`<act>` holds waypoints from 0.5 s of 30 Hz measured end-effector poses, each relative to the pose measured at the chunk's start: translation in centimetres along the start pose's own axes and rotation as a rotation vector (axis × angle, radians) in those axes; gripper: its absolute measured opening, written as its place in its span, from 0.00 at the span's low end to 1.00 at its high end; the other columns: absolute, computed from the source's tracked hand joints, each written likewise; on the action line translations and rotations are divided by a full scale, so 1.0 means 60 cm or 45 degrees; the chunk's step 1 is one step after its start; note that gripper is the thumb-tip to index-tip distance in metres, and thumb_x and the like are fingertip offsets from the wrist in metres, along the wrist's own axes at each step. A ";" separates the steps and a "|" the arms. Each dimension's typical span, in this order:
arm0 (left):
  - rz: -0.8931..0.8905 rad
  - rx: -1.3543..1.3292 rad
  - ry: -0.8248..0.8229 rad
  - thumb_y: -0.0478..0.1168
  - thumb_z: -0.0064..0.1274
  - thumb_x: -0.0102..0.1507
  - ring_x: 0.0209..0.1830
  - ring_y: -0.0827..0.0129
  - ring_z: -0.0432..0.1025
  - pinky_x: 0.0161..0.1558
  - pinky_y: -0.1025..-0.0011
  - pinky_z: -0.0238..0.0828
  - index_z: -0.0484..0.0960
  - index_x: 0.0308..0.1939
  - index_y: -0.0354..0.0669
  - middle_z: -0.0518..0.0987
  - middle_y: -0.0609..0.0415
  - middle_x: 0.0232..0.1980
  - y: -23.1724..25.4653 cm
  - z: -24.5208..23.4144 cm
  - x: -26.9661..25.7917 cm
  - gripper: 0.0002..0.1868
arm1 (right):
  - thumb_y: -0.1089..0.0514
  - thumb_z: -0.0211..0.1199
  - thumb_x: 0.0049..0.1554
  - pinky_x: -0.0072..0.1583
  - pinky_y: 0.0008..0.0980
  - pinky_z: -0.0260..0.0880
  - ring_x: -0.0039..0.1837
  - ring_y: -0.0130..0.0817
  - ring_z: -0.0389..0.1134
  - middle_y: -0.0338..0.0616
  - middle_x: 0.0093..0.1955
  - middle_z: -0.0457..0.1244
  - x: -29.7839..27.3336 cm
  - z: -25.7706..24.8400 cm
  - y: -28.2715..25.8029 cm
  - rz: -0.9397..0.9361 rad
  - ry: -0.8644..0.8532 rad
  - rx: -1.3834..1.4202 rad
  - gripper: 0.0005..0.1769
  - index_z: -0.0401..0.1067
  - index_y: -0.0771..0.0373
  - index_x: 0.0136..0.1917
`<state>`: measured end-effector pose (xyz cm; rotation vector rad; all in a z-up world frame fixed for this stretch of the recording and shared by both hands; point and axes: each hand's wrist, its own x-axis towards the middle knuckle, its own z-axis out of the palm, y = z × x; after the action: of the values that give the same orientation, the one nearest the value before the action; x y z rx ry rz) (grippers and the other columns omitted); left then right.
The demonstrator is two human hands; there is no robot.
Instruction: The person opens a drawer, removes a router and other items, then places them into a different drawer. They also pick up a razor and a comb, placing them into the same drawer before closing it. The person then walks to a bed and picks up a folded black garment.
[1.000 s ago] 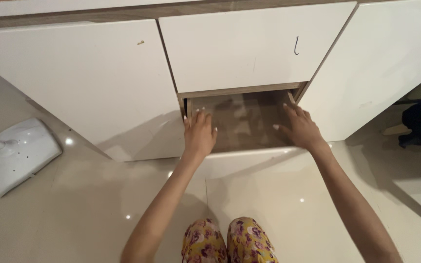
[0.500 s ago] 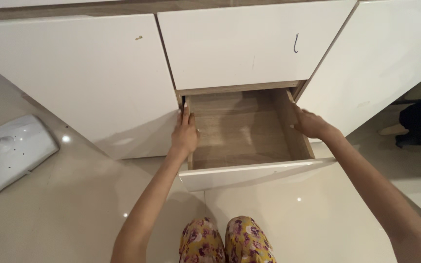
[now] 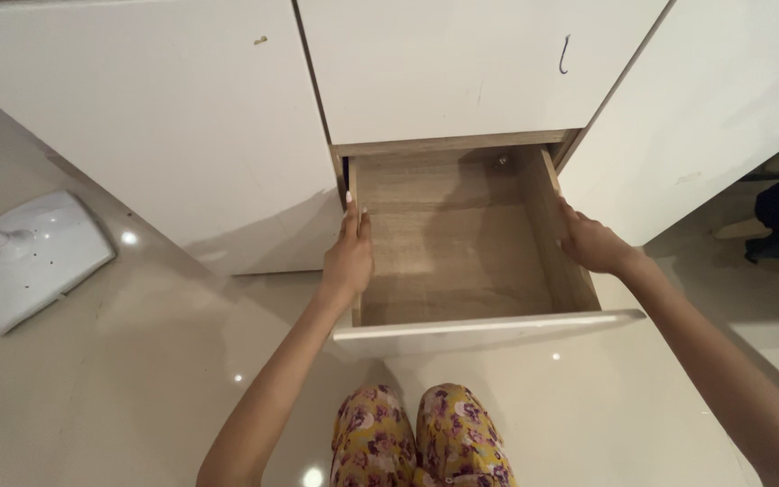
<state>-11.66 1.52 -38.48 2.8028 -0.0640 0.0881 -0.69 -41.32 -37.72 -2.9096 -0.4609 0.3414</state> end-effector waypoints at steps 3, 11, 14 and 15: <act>0.037 -0.025 0.027 0.26 0.40 0.62 0.79 0.47 0.52 0.53 0.59 0.78 0.52 0.76 0.28 0.35 0.33 0.83 0.005 -0.003 -0.030 0.37 | 0.60 0.54 0.55 0.66 0.55 0.66 0.63 0.67 0.66 0.69 0.70 0.59 -0.035 0.001 -0.007 -0.039 0.038 0.036 0.50 0.34 0.58 0.85; 0.004 -0.016 0.026 0.26 0.40 0.61 0.76 0.46 0.57 0.54 0.62 0.79 0.52 0.76 0.29 0.39 0.33 0.83 0.013 0.006 -0.056 0.37 | 0.62 0.53 0.54 0.62 0.53 0.69 0.58 0.64 0.70 0.69 0.64 0.63 -0.072 -0.004 -0.022 -0.025 0.033 0.060 0.49 0.37 0.60 0.84; -0.045 0.014 -0.044 0.27 0.41 0.62 0.78 0.49 0.56 0.51 0.64 0.80 0.49 0.77 0.27 0.39 0.35 0.83 0.019 -0.007 -0.049 0.38 | 0.60 0.56 0.54 0.63 0.53 0.69 0.59 0.64 0.70 0.68 0.64 0.63 -0.064 -0.008 -0.024 -0.012 -0.006 0.026 0.52 0.35 0.59 0.85; -0.062 0.026 -0.075 0.28 0.42 0.63 0.79 0.50 0.55 0.49 0.65 0.81 0.48 0.77 0.26 0.39 0.36 0.83 0.021 -0.012 -0.045 0.38 | 0.58 0.58 0.54 0.62 0.53 0.69 0.60 0.64 0.69 0.68 0.66 0.60 -0.055 -0.008 -0.024 -0.041 0.003 0.020 0.53 0.34 0.59 0.85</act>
<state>-14.46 0.69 -37.58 2.8250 -0.0089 -0.0057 -4.06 -41.12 -36.29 -2.8838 -0.5020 0.3352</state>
